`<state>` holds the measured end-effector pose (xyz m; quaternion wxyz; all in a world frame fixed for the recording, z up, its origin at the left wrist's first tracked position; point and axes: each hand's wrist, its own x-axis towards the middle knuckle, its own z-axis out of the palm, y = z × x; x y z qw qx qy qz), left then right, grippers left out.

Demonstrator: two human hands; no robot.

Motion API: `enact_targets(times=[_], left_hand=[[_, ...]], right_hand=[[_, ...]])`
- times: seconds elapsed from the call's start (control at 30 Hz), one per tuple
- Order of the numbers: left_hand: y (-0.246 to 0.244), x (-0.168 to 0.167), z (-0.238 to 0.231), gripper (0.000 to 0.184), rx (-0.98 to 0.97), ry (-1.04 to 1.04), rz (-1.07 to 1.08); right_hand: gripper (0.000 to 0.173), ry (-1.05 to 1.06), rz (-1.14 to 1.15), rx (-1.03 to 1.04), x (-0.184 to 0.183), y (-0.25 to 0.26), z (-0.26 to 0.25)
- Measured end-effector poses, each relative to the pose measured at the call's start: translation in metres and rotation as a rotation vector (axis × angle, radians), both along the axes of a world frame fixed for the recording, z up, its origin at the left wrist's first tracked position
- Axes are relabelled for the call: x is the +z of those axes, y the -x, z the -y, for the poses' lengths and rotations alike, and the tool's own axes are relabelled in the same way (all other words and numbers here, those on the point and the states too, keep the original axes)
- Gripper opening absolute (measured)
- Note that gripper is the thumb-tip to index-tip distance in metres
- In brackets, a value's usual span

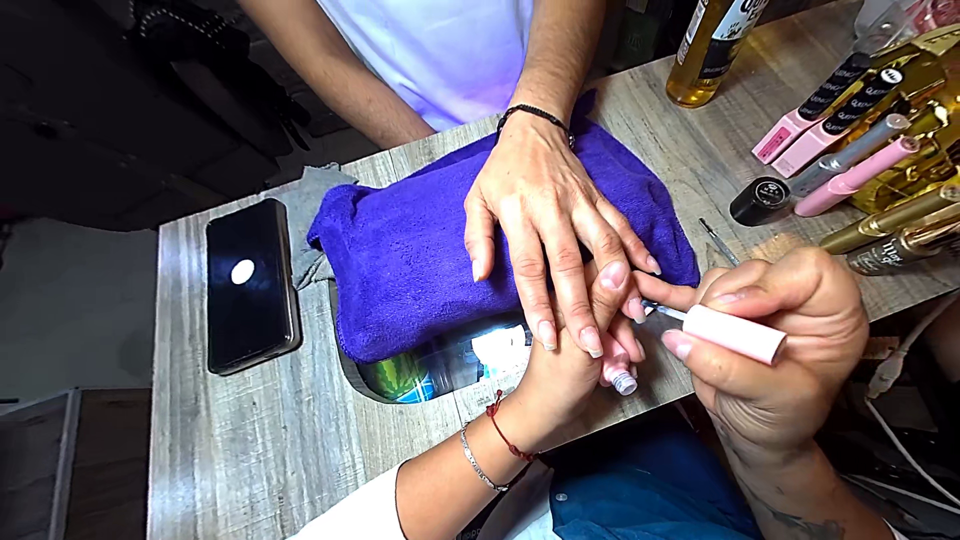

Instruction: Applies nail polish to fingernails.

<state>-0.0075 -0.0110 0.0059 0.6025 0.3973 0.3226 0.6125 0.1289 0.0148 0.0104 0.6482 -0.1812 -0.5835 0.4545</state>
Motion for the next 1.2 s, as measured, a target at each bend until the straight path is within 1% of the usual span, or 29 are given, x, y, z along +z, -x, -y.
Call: enact_targets(times=[0.13,0.23,0.4,0.5,0.8,0.93,1.2], left_hand=[[0.0,0.001,-0.002,0.035,0.021,-0.006,-0.022],[0.002,0.0,-0.002,0.034,-0.003,0.005,0.015],[0.008,-0.002,0.001,0.035,-0.039,-0.023,-0.031],[0.007,-0.005,-0.002,0.034,-0.038,-0.043,0.006],[0.009,-0.003,0.001,0.035,-0.046,-0.047,-0.008],[0.01,-0.002,0.001,0.037,-0.052,-0.026,-0.009],[0.011,-0.003,-0.001,0.035,-0.066,-0.081,-0.002]], right_hand=[[0.033,-0.026,0.044,-0.027,-0.001,0.002,0.001],[0.03,-0.051,0.086,-0.011,-0.002,-0.001,0.002],[0.034,0.03,-0.05,0.017,-0.004,0.002,0.0],[0.035,0.056,-0.081,0.002,-0.004,0.004,-0.001],[0.03,0.046,-0.037,0.006,-0.005,0.005,-0.001],[0.033,0.066,-0.1,0.018,-0.005,0.006,-0.001],[0.031,0.033,-0.036,-0.016,-0.005,0.008,-0.001]])
